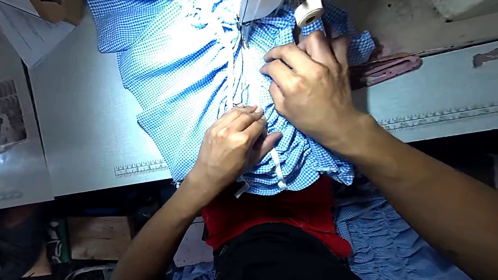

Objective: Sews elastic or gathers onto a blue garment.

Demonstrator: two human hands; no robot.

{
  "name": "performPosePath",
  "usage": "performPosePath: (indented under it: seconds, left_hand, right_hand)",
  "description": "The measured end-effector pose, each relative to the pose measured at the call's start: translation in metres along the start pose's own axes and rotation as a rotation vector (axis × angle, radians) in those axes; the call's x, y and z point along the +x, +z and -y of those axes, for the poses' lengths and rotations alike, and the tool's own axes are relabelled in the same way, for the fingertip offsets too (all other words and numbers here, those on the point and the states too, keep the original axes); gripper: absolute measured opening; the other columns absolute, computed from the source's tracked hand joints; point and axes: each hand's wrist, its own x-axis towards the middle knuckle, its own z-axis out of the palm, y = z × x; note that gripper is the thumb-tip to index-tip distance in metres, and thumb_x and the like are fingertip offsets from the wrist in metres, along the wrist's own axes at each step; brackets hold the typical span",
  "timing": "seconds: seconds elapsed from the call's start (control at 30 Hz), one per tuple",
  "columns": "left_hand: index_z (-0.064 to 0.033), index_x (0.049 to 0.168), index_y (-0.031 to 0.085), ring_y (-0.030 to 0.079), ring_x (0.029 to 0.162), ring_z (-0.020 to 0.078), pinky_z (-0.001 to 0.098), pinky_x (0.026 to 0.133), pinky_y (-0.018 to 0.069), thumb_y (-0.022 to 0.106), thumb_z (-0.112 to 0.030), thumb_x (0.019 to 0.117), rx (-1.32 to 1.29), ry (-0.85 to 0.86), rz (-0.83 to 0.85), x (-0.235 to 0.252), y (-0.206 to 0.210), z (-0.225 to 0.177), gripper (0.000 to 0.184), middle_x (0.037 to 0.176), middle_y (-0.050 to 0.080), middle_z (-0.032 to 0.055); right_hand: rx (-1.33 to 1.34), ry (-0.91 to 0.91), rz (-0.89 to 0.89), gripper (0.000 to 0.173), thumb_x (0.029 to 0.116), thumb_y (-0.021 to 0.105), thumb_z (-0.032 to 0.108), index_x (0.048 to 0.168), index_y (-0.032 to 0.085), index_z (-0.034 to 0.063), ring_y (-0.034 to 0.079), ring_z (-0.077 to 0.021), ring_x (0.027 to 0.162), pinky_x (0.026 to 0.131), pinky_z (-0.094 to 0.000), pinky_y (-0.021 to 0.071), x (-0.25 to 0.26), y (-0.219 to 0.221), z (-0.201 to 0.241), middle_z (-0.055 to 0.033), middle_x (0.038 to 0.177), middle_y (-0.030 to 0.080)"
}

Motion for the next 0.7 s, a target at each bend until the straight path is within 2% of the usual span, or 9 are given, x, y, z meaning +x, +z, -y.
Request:
performPosePath:
  seconds: [0.1, 0.13, 0.27, 0.37, 0.43, 0.53, 0.6, 0.67, 0.7]
  left_hand:
    - [-0.0054, 0.101, 0.08, 0.069, 0.119, 0.0239, 0.0369, 0.106, 0.0532, 0.07, -0.034, 0.097, 0.011, -0.009, 0.01, 0.002, -0.002, 0.001, 0.03, 0.115, 0.076, 0.0108]
    - [-0.0057, 0.103, 0.08, 0.069, 0.12, 0.0236, 0.0368, 0.107, 0.0529, 0.069, -0.034, 0.0978, 0.016, -0.011, 0.022, 0.003, -0.002, 0.001, 0.03, 0.116, 0.076, 0.0106]
    - [-0.0062, 0.105, 0.079, 0.067, 0.123, 0.0229, 0.037, 0.108, 0.0515, 0.066, -0.029, 0.1001, 0.03, -0.03, 0.042, 0.003, -0.002, 0.001, 0.027, 0.119, 0.075, 0.0099]
    - [-0.0049, 0.109, 0.078, 0.067, 0.123, 0.024, 0.0384, 0.11, 0.0506, 0.065, -0.026, 0.1007, 0.042, -0.032, 0.01, 0.002, 0.004, 0.0, 0.026, 0.121, 0.074, 0.0108]
    - [-0.0057, 0.114, 0.077, 0.063, 0.129, 0.0257, 0.0424, 0.114, 0.0469, 0.063, -0.026, 0.1014, 0.028, -0.013, 0.01, -0.001, 0.006, 0.005, 0.028, 0.125, 0.073, 0.0101]
    - [-0.0175, 0.13, 0.073, 0.046, 0.145, 0.0325, 0.062, 0.121, 0.0286, 0.059, -0.045, 0.0996, -0.054, 0.116, 0.136, 0.0, -0.009, 0.041, 0.043, 0.141, 0.066, 0.0034]
    - [-0.0315, 0.148, 0.057, 0.03, 0.155, 0.0335, 0.07, 0.115, 0.0246, 0.047, -0.07, 0.0954, 0.007, 0.245, 0.307, 0.009, -0.032, 0.084, 0.066, 0.16, 0.047, -0.0012]
    - [-0.0389, 0.157, 0.042, 0.023, 0.157, 0.0334, 0.0748, 0.116, 0.0188, 0.035, -0.082, 0.0913, 0.125, 0.213, 0.441, 0.018, -0.056, 0.105, 0.079, 0.17, 0.03, 0.0003]
    - [-0.0398, 0.157, 0.043, 0.023, 0.157, 0.0315, 0.074, 0.117, 0.0167, 0.032, -0.082, 0.0917, 0.181, 0.125, 0.476, 0.025, -0.064, 0.096, 0.078, 0.17, 0.028, -0.0007]
  right_hand:
    - [-0.022, 0.018, 0.018, 0.036, 0.1049, 0.044, 0.03, 0.119, 0.07, 0.0104, 0.058, -0.0398, 0.115, 0.092, -0.0616, 0.0367, -0.001, 0.0, -0.003, -0.0089, 0.133, 0.066]
    - [-0.018, 0.023, 0.027, 0.036, 0.1046, 0.045, 0.031, 0.122, 0.07, 0.0109, 0.057, -0.0403, 0.116, 0.093, -0.0622, 0.0364, -0.001, -0.001, -0.004, -0.0089, 0.134, 0.065]
    - [-0.035, 0.035, 0.021, 0.032, 0.1047, 0.042, 0.019, 0.123, 0.068, 0.0113, 0.057, -0.0396, 0.114, 0.09, -0.0603, 0.0378, 0.002, 0.001, -0.004, -0.009, 0.133, 0.065]
    - [-0.049, 0.03, -0.004, 0.029, 0.1051, 0.045, 0.014, 0.122, 0.068, 0.0094, 0.058, -0.0403, 0.117, 0.093, -0.0598, 0.0387, 0.001, -0.006, 0.006, -0.0124, 0.129, 0.066]
    - [0.017, 0.004, -0.05, 0.029, 0.103, 0.048, 0.01, 0.121, 0.07, 0.0094, 0.061, -0.0371, 0.11, 0.089, -0.0546, 0.0422, -0.007, -0.006, 0.018, -0.0122, 0.126, 0.068]
    - [0.085, 0.035, -0.02, 0.028, 0.1024, 0.049, 0.013, 0.121, 0.07, 0.0131, 0.061, -0.0351, 0.105, 0.084, -0.051, 0.0459, -0.02, 0.007, 0.019, -0.0097, 0.129, 0.066]
    - [0.065, 0.058, -0.016, 0.031, 0.1047, 0.047, 0.02, 0.125, 0.07, 0.0166, 0.06, -0.0336, 0.105, 0.085, -0.0501, 0.0452, -0.021, 0.01, 0.014, -0.0066, 0.131, 0.066]
    - [0.073, 0.059, -0.007, 0.031, 0.1053, 0.047, 0.023, 0.125, 0.07, 0.0169, 0.059, -0.0331, 0.105, 0.085, -0.05, 0.0441, -0.022, 0.008, 0.015, -0.0065, 0.13, 0.066]
    - [0.08, 0.061, -0.007, 0.031, 0.1051, 0.048, 0.024, 0.125, 0.07, 0.0174, 0.059, -0.0326, 0.105, 0.085, -0.0499, 0.0444, -0.021, 0.007, 0.015, -0.006, 0.129, 0.066]
